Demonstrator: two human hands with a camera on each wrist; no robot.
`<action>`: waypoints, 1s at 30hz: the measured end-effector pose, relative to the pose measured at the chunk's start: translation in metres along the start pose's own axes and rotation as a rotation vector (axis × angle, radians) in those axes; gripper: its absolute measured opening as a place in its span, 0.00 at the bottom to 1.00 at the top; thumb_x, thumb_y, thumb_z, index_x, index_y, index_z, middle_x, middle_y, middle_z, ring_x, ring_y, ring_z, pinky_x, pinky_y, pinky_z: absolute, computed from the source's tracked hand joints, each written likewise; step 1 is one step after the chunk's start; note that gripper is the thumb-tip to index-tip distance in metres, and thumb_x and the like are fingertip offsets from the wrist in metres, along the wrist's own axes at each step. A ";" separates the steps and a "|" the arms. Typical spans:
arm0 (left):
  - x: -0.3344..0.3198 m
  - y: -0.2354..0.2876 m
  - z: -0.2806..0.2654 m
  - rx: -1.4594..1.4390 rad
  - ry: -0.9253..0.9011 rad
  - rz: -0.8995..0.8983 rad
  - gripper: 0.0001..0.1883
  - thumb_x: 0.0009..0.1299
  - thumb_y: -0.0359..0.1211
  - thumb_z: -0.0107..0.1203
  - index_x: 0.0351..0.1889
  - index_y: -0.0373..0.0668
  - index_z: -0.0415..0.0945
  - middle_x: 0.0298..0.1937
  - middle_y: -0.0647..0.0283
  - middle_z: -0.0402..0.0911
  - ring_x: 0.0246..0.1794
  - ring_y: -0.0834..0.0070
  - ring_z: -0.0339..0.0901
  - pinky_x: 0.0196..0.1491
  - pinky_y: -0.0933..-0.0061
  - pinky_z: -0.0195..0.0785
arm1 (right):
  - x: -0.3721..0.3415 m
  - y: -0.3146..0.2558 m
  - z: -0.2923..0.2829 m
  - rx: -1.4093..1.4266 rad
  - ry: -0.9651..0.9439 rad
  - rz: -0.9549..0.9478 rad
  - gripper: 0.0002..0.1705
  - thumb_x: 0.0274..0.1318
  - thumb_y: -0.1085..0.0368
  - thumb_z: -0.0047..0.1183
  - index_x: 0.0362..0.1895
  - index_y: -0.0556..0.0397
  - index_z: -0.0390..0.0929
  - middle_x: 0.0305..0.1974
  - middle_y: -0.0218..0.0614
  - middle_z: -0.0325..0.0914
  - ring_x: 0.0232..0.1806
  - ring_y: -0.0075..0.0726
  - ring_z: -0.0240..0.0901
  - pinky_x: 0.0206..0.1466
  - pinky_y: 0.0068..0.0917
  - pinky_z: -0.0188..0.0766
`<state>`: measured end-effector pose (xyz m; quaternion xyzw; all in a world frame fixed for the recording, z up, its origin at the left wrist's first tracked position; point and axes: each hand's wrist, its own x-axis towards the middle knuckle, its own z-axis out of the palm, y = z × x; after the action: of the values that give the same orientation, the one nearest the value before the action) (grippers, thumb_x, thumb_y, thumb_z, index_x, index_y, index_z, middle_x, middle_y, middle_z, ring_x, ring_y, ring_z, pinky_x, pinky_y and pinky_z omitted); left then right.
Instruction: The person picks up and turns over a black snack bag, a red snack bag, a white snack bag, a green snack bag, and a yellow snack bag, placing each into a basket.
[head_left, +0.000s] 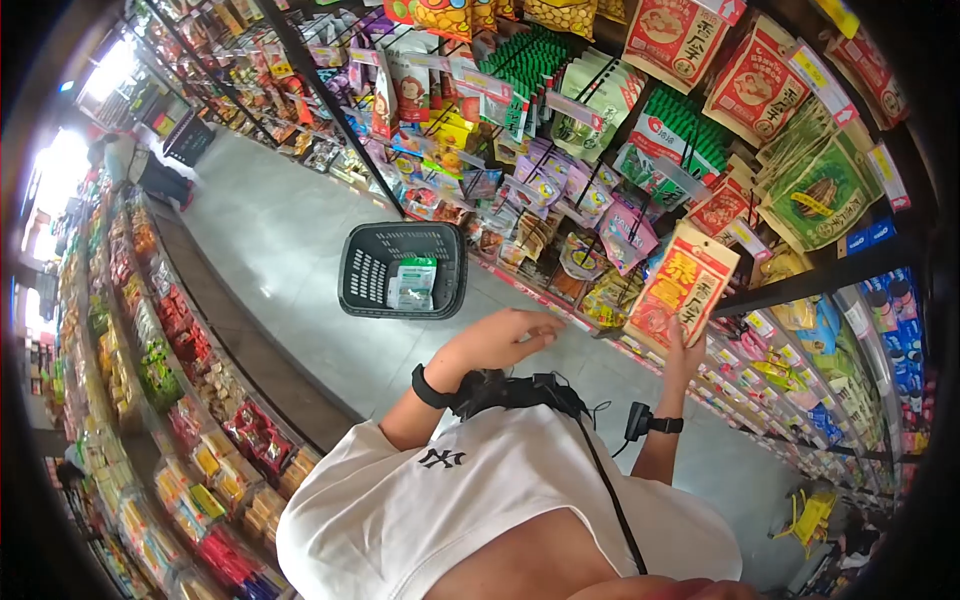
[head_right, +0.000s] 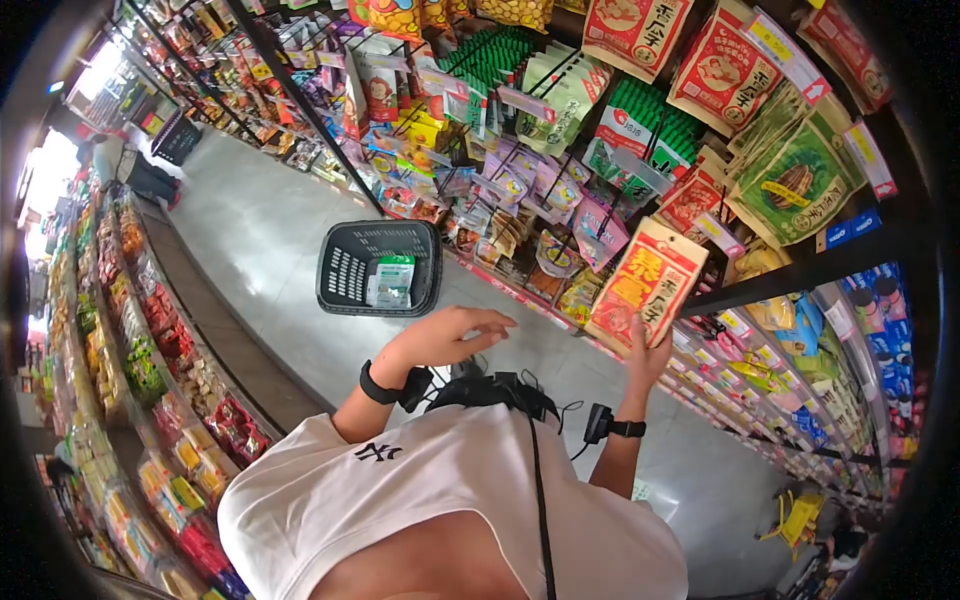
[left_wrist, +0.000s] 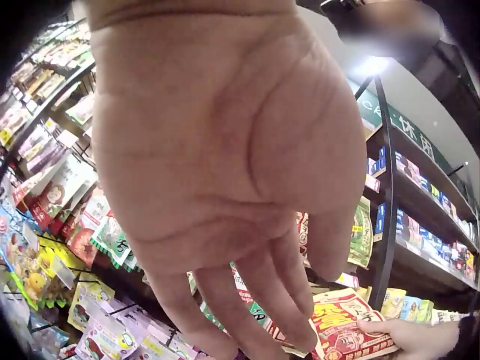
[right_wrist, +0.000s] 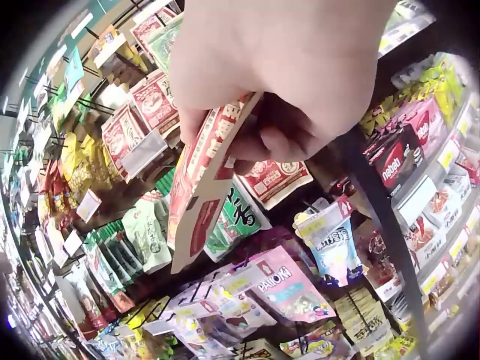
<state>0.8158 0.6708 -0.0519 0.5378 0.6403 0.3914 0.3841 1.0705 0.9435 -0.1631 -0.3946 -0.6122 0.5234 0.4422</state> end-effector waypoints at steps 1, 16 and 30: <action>-0.003 0.003 0.007 0.020 0.018 -0.015 0.19 0.81 0.38 0.52 0.65 0.40 0.76 0.51 0.52 0.88 0.53 0.54 0.85 0.58 0.60 0.75 | -0.006 -0.004 0.005 0.022 -0.030 -0.019 0.29 0.61 0.59 0.69 0.60 0.61 0.75 0.52 0.37 0.83 0.50 0.30 0.80 0.54 0.29 0.77; -0.027 0.048 0.179 -0.383 0.402 -0.113 0.36 0.76 0.45 0.62 0.74 0.38 0.59 0.52 0.58 0.82 0.52 0.73 0.80 0.50 0.68 0.76 | -0.105 -0.141 -0.013 -0.263 -0.872 -0.433 0.24 0.52 0.64 0.68 0.53 0.54 0.77 0.49 0.41 0.76 0.45 0.52 0.79 0.48 0.40 0.78; -0.203 0.068 0.134 -0.378 0.702 0.023 0.36 0.65 0.29 0.53 0.75 0.34 0.62 0.62 0.59 0.78 0.60 0.75 0.75 0.64 0.67 0.69 | -0.208 -0.167 0.065 0.203 -0.719 -0.618 0.14 0.61 0.72 0.59 0.52 0.58 0.82 0.50 0.38 0.80 0.43 0.29 0.75 0.44 0.24 0.71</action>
<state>0.9902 0.4898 -0.0286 0.2983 0.6434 0.6665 0.2298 1.0667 0.7044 -0.0285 0.0566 -0.7605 0.5281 0.3737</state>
